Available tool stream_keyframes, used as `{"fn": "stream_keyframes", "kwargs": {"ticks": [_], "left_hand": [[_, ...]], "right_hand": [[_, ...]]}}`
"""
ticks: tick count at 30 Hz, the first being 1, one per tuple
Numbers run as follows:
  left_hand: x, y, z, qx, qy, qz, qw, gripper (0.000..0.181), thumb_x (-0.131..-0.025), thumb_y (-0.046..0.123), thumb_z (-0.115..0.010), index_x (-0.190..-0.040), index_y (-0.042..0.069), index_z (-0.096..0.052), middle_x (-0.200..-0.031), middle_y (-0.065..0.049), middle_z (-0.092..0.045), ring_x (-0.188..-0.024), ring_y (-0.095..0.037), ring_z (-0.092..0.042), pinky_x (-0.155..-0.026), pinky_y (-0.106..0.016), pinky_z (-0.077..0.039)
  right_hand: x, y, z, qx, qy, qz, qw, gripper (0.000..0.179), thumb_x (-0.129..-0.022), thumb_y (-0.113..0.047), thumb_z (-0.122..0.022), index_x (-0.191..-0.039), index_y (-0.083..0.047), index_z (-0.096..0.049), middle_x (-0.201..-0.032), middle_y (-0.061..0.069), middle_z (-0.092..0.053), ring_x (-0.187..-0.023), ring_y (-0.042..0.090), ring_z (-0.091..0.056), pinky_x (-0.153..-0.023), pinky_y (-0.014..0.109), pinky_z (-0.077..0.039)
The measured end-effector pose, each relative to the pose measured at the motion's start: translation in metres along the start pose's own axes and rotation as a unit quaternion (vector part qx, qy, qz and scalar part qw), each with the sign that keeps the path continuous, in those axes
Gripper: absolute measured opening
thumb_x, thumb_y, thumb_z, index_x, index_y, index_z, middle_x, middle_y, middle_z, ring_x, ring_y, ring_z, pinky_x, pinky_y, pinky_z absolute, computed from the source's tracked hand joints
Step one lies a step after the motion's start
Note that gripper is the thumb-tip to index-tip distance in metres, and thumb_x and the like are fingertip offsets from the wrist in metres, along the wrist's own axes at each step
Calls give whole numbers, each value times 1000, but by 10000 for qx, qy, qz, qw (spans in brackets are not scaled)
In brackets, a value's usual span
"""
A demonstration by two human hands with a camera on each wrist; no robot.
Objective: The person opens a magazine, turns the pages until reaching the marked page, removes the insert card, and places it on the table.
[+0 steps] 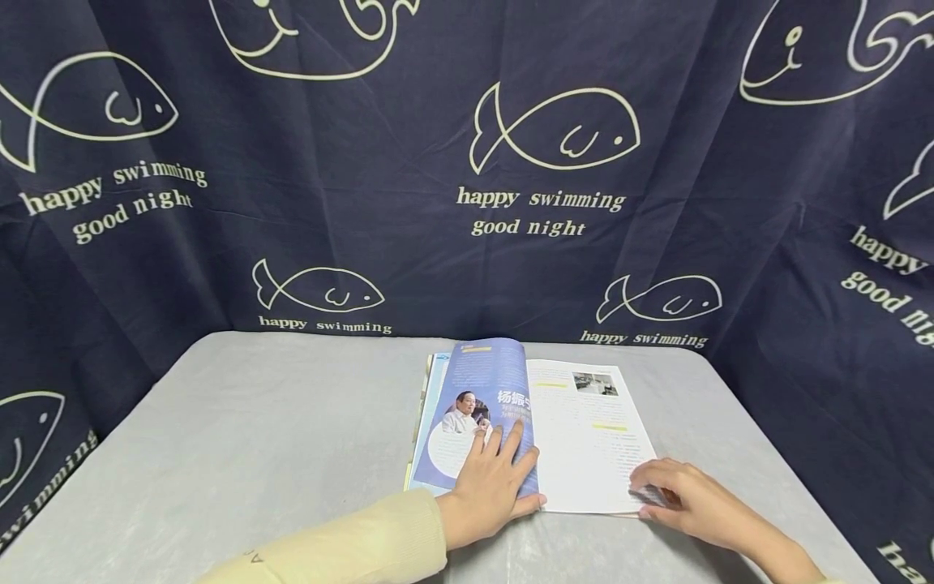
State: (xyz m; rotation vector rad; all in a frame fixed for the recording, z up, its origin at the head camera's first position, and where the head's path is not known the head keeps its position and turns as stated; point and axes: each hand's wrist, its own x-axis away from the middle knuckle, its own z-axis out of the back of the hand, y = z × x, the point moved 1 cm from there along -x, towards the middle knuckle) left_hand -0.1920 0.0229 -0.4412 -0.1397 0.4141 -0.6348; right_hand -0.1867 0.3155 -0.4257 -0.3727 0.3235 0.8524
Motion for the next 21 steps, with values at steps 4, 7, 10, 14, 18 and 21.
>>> {"fn": "stream_keyframes", "kwargs": {"ticks": [4, 7, 10, 14, 18, 21], "left_hand": [[1, 0, 0, 79, -171, 7, 9998, 60, -85, 66, -34, -127, 25, -46, -139, -10, -39, -117, -27, -45, -94, -45, -37], [1, 0, 0, 126, -278, 15, 9995, 60, -86, 66, -33, -128, 25, -45, -140, -10, -39, -118, -27, -44, -95, -46, -37], [1, 0, 1, 155, -327, 20, 9993, 60, -86, 66, -33, -128, 25, -45, -139, -10, -40, -119, -27, -44, -95, -46, -37], [1, 0, 1, 168, -377, 17, 9991, 60, -86, 66, -33, -129, 26, -45, -140, -10, -39, -120, -27, -44, -96, -45, -37], [1, -1, 1, 200, -414, -27, 9989, 58, -87, 65, -32, -131, 29, -44, -141, -10, -37, -120, -28, -43, -96, -45, -37], [1, -1, 0, 232, -377, -71, 9990, 56, -88, 64, -32, -130, 30, -45, -142, -11, -37, -120, -29, -43, -96, -46, -37]], "right_hand": [[-2, -2, -1, 87, 91, 195, 9997, 31, -63, -9, -78, -86, -23, -63, -88, -13, -62, -78, 0, -54, -71, 9, -35], [-3, -2, -1, 1, 148, 322, 9994, 32, -62, -4, -76, -84, -24, -63, -87, -13, -63, -78, 2, -57, -74, 8, -36], [-4, -1, -1, -90, 198, 407, 9989, 32, -62, -1, -75, -81, -25, -64, -86, -12, -63, -78, 3, -58, -76, 7, -36], [-5, -1, -2, -91, 247, 504, 9984, 32, -61, -1, -75, -78, -26, -65, -84, -12, -64, -77, 3, -58, -75, 8, -37], [-6, 0, -3, -44, 306, 588, 9978, 31, -60, 0, -74, -77, -24, -66, -82, -11, -64, -75, 3, -58, -73, 9, -38], [-7, 0, -3, -10, 344, 618, 9975, 30, -59, 0, -75, -77, -22, -66, -81, -11, -64, -74, 3, -59, -73, 10, -38]]}}
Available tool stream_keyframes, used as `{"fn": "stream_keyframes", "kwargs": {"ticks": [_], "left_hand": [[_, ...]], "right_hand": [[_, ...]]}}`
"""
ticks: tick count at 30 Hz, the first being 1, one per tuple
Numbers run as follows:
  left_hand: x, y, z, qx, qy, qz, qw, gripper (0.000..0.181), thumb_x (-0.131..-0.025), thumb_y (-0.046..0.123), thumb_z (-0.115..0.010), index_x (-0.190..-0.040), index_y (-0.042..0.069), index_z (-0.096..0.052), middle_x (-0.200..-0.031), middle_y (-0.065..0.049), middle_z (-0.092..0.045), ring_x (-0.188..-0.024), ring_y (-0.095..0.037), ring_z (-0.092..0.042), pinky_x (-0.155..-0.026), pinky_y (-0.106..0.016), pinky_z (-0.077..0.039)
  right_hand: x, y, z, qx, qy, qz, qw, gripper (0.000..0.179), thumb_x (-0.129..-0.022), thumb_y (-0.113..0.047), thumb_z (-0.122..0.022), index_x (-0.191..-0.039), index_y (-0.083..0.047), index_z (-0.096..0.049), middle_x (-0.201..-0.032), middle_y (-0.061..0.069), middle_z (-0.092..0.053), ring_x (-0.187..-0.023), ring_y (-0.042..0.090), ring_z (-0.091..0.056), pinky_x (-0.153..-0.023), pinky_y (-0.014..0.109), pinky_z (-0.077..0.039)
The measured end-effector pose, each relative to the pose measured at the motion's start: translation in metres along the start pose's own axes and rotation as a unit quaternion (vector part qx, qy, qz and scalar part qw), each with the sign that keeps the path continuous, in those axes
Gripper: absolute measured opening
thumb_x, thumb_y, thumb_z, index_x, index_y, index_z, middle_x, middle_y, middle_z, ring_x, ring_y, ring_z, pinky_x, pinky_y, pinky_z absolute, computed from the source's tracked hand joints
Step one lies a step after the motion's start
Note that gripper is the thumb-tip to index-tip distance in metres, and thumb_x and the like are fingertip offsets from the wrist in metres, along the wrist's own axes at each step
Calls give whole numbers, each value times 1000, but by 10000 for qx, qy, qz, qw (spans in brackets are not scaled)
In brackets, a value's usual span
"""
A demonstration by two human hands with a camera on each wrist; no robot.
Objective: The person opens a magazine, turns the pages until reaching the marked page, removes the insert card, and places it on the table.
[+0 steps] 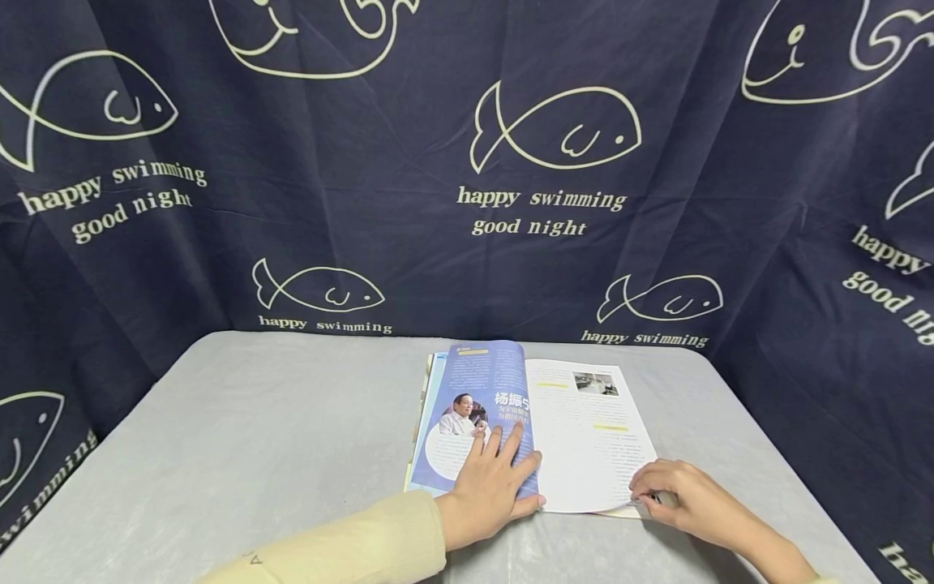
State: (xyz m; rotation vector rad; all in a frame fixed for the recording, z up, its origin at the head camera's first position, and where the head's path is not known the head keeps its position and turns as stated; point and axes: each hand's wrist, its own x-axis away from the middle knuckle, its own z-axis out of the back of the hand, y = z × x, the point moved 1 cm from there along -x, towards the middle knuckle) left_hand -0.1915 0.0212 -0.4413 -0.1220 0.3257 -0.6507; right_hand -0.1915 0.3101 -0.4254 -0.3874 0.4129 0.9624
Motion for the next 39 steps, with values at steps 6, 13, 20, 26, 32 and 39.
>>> {"fn": "stream_keyframes", "kwargs": {"ticks": [6, 13, 20, 26, 32, 39], "left_hand": [[0, 0, 0, -31, 150, -46, 9999, 55, -87, 64, -33, -126, 27, -49, -141, -11, -38, -120, -29, -44, -96, -45, -36], [1, 1, 0, 7, 161, -132, 9998, 56, -87, 63, -35, -124, 24, -50, -139, -11, -40, -122, -30, -43, -98, -45, -36], [1, 2, -2, -82, 357, -195, 9991, 55, -86, 64, -37, -119, 24, -52, -134, -11, -45, -120, -28, -45, -96, -42, -36], [-1, 3, 0, -100, 394, -250, 9989, 56, -85, 65, -38, -117, 22, -54, -131, -10, -49, -116, -26, -48, -94, -40, -37], [-2, 4, 2, -70, 305, -228, 9992, 58, -84, 67, -38, -116, 22, -54, -129, -9, -50, -113, -26, -49, -91, -39, -37], [-3, 5, 3, -191, 221, -249, 9993, 63, -82, 70, -36, -117, 22, -54, -129, -8, -50, -109, -26, -51, -86, -37, -36]], "right_hand": [[0, 0, 0, 2, -5, -36, 10000, 30, -59, 0, -76, -77, -22, -66, -81, -11, -65, -75, 3, -59, -78, 8, -36], [0, -1, 0, -20, 80, -70, 9999, 31, -57, 0, -77, -76, -23, -66, -80, -11, -65, -75, 3, -60, -88, 5, -31], [-2, -2, 1, -300, 233, -163, 9991, 35, -55, 0, -79, -75, -24, -64, -79, -8, -65, -73, 4, -59, -74, 7, -37], [-3, -3, 0, -467, 358, -351, 9976, 33, -56, -5, -81, -73, -25, -61, -81, -7, -65, -75, 4, -59, -72, 8, -37], [-2, -4, 0, -698, 343, -634, 9950, 36, -57, -6, -82, -74, -26, -57, -83, -4, -65, -77, 5, -59, -71, 6, -38], [-4, -3, 1, -254, 412, -649, 9967, 35, -56, -8, -82, -76, -26, -59, -88, -3, -65, -81, 5, -59, -75, 5, -36]]}}
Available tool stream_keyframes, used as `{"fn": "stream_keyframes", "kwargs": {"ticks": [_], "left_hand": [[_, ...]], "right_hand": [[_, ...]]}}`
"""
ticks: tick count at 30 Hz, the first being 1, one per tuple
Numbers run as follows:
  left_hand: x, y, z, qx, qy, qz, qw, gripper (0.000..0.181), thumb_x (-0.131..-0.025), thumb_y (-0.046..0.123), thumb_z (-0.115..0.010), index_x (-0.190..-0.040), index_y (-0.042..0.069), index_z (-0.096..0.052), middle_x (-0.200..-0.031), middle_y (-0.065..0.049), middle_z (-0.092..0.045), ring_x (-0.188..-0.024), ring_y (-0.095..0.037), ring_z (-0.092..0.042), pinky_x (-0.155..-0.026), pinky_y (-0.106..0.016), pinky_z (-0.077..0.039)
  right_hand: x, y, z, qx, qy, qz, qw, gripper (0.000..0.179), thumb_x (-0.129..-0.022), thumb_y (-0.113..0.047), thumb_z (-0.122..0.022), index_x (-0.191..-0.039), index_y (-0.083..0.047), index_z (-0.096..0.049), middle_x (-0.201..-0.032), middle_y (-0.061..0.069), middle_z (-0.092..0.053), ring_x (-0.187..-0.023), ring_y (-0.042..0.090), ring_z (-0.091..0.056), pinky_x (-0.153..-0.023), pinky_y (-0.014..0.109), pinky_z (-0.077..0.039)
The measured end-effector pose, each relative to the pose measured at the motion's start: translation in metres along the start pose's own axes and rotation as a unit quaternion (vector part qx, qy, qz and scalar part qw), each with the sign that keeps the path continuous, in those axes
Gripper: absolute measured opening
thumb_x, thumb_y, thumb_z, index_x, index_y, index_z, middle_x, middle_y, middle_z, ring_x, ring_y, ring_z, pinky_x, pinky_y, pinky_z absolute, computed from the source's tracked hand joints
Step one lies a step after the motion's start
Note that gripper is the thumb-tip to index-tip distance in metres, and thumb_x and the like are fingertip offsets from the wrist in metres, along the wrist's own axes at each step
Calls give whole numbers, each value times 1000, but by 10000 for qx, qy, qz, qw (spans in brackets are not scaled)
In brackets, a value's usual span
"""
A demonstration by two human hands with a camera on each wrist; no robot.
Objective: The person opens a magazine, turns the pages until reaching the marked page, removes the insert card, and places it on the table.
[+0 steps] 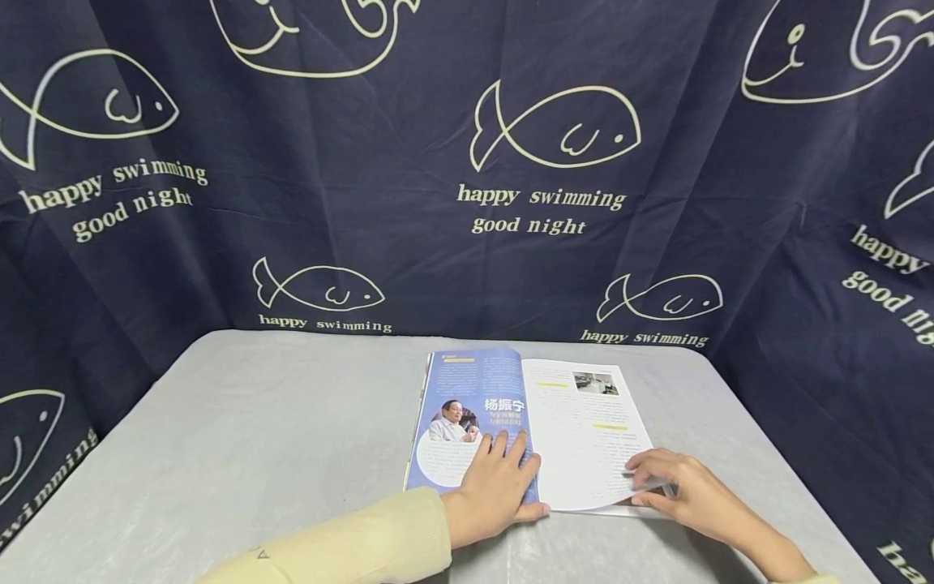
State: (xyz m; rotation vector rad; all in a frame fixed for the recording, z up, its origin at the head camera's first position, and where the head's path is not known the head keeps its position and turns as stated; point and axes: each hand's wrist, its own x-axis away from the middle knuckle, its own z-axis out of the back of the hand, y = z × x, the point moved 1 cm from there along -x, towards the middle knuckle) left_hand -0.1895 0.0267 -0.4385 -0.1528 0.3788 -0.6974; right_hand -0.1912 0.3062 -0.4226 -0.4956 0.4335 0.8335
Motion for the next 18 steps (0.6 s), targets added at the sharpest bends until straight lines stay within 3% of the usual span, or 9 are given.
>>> {"fn": "stream_keyframes", "kwargs": {"ticks": [8, 18], "left_hand": [[-2, 1, 0, 43, -60, -7, 10000, 63, -80, 72, -37, -115, 21, -54, -126, -7, -51, -104, -26, -52, -84, -37, -37], [-5, 6, 1, -34, -16, -27, 10000, 63, -79, 72, -40, -114, 22, -54, -122, -6, -52, -97, -28, -52, -83, -42, -37]], "right_hand": [[-4, 5, 4, 423, 396, 305, 9979, 36, -52, -4, -78, -81, -22, -64, -91, -1, -66, -84, 10, -59, -85, 8, -33], [-8, 6, 12, 707, 681, 206, 9950, 28, -56, -6, -72, -80, -19, -65, -94, 0, -67, -89, 9, -55, -86, 13, -29]]}}
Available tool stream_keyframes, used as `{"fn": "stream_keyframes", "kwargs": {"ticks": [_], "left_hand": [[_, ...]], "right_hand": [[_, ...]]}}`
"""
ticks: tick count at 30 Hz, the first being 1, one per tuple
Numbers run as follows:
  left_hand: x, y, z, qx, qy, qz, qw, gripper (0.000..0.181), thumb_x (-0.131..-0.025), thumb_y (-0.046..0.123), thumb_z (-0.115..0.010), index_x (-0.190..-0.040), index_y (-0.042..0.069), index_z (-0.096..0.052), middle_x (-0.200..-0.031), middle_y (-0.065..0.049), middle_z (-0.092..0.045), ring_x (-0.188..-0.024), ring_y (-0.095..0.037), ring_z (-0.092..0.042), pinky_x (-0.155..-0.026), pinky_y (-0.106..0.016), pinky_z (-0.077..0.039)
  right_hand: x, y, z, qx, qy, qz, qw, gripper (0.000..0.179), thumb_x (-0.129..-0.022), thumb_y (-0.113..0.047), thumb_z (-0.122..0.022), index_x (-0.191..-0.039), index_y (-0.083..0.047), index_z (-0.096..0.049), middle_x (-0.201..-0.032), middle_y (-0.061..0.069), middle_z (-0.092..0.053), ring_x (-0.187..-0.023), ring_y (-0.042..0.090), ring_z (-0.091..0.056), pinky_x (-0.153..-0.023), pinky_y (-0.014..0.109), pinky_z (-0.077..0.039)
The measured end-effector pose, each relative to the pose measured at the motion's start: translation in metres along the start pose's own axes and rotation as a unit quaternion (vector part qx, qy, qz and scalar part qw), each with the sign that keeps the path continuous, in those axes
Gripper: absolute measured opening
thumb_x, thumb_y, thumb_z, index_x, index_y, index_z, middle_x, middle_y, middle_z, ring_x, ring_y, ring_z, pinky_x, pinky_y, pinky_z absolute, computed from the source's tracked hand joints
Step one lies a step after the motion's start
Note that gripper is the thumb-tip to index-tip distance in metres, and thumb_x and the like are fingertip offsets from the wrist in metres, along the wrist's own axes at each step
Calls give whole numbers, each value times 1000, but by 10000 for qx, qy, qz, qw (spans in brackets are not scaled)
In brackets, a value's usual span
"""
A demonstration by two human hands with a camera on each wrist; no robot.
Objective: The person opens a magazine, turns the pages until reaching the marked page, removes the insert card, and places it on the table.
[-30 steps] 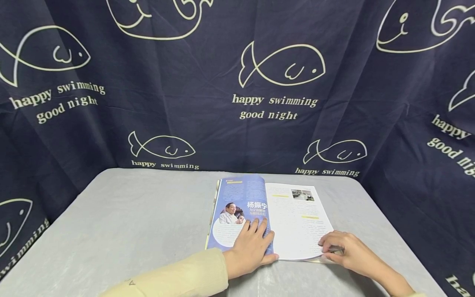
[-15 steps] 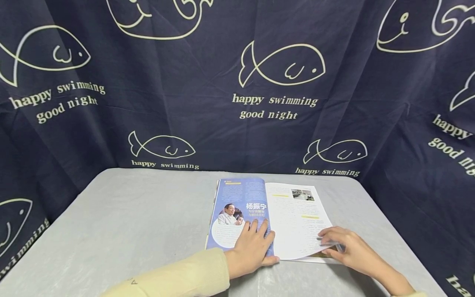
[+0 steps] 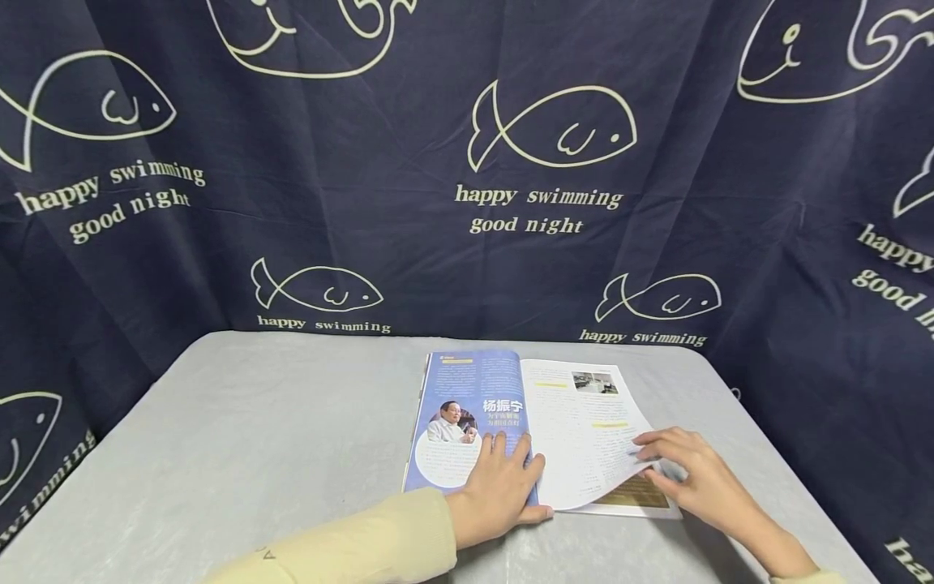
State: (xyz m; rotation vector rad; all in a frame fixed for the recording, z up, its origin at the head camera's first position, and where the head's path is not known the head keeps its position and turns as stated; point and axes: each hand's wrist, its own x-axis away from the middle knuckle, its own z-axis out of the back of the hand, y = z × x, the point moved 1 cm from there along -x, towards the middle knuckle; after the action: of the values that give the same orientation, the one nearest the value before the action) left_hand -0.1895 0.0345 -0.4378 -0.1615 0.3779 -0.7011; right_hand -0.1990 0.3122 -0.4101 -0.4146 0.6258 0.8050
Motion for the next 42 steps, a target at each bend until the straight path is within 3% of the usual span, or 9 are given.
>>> {"fn": "stream_keyframes", "kwargs": {"ticks": [6, 10, 15, 20, 27, 34, 38, 42], "left_hand": [[-1, 2, -1, 65, 34, 76, 9999, 61, -76, 72, -44, -108, 22, -54, -118, -6, -54, -92, -27, -52, -80, -40, -34], [-3, 4, -2, 3, 69, 140, 9999, 61, -75, 73, -45, -106, 22, -55, -114, -5, -55, -88, -26, -51, -78, -39, -33], [-4, 6, -1, -61, -7, 236, 9997, 61, -75, 74, -45, -106, 23, -55, -110, -4, -54, -88, -26, -51, -78, -39, -33], [-6, 8, -1, -120, -243, 285, 9992, 62, -75, 74, -42, -109, 24, -54, -112, -4, -54, -92, -28, -52, -81, -41, -35], [-8, 10, 1, -220, -441, 392, 9980, 63, -75, 75, -39, -110, 25, -54, -112, -3, -54, -94, -29, -53, -83, -43, -35], [-7, 8, 1, -316, -358, 361, 9982, 60, -78, 74, -37, -107, 24, -54, -109, -2, -54, -92, -29, -54, -83, -42, -35], [-7, 7, 1, -334, -341, 295, 9984, 59, -81, 72, -36, -109, 23, -53, -110, -2, -55, -95, -31, -54, -83, -42, -35], [-7, 7, 0, -335, -236, 245, 9989, 58, -82, 70, -38, -112, 22, -53, -110, -3, -55, -96, -32, -55, -82, -42, -36]], "right_hand": [[-4, 0, 1, -248, 349, 22, 9991, 23, -60, -7, -72, -79, -17, -65, -91, 3, -67, -88, 9, -55, -87, 13, -27], [-6, -1, 1, -299, 543, 88, 9980, 9, -73, -21, -69, -80, -15, -67, -91, 3, -67, -88, 9, -55, -88, 12, -28], [-10, 0, -1, -265, 863, 152, 9958, 35, -89, -43, -53, -80, -13, -68, -89, 5, -68, -86, 11, -56, -90, 15, -28], [-12, 1, -1, -310, 1105, 103, 9933, 41, -88, -46, -52, -79, -10, -69, -87, 7, -68, -85, 11, -56, -92, 17, -29], [-15, 0, 1, -269, 1145, 68, 9930, 40, -89, -45, -52, -80, -10, -69, -87, 7, -68, -85, 10, -56, -91, 17, -28], [-16, 0, 1, -358, 1092, 39, 9934, 38, -88, -44, -53, -83, -10, -69, -88, 6, -68, -87, 9, -56, -89, 16, -28], [-16, -1, 3, -384, 992, -68, 9943, 30, -84, -36, -62, -88, -8, -69, -92, 6, -68, -91, 6, -55, -89, 15, -28], [-17, -1, 4, -317, 990, -218, 9943, 36, -82, -38, -64, -97, -5, -67, -99, 7, -67, -99, 4, -53, -90, 14, -27]]}}
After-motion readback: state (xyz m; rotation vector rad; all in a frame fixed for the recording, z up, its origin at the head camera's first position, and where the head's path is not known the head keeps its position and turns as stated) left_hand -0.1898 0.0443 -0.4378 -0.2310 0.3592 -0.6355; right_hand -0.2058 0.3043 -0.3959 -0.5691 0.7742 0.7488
